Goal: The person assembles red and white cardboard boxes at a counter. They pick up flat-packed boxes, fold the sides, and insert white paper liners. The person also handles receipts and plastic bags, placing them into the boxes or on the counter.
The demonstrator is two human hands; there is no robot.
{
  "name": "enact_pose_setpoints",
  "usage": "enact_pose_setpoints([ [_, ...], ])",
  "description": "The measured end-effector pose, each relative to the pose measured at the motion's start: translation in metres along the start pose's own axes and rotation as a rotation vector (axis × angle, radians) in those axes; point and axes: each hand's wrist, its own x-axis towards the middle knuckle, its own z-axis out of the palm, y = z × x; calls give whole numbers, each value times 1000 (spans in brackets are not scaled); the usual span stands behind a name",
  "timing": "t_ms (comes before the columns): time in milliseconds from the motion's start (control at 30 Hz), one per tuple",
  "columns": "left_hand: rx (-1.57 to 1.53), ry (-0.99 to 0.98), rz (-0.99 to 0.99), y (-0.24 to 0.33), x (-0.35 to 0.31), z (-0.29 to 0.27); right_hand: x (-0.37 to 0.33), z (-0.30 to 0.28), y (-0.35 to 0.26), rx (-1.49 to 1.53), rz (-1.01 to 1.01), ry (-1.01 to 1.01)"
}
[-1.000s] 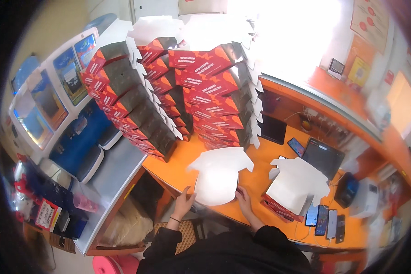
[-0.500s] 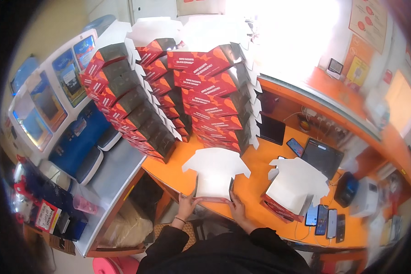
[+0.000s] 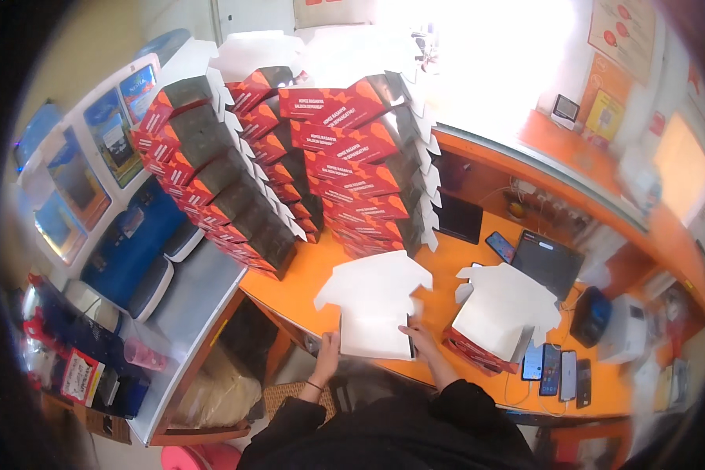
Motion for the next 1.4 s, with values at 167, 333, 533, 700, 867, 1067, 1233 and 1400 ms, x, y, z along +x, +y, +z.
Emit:
enact_pose_setpoints([
  [167, -122, -225, -97, 9, 18, -19, -14, -24, 7, 41, -148, -213],
  [333, -379, -475, -130, 93, -23, -30, -91, -20, -29, -64, -372, -169],
  [533, -439, -543, -75, 133, -56, -31, -154, -17, -77, -81, -854, 292],
  [700, -274, -602, -2, 121, -66, -34, -179, -33, -105, -327, -754, 243],
  [867, -330, -589, -60, 144, -85, -23, -189, -44, -112, -420, -591, 208],
  [1067, -345, -625, -49, 144, -88, -23, -191, -46, -120, -664, -402, 107],
  [1233, -245, -583, -140, 132, -83, -29, -173, -57, -115, -154, -291, -243],
  [1400, -315, -609, -132, 122, -79, -27, -165, -68, -105, -75, -66, -435],
])
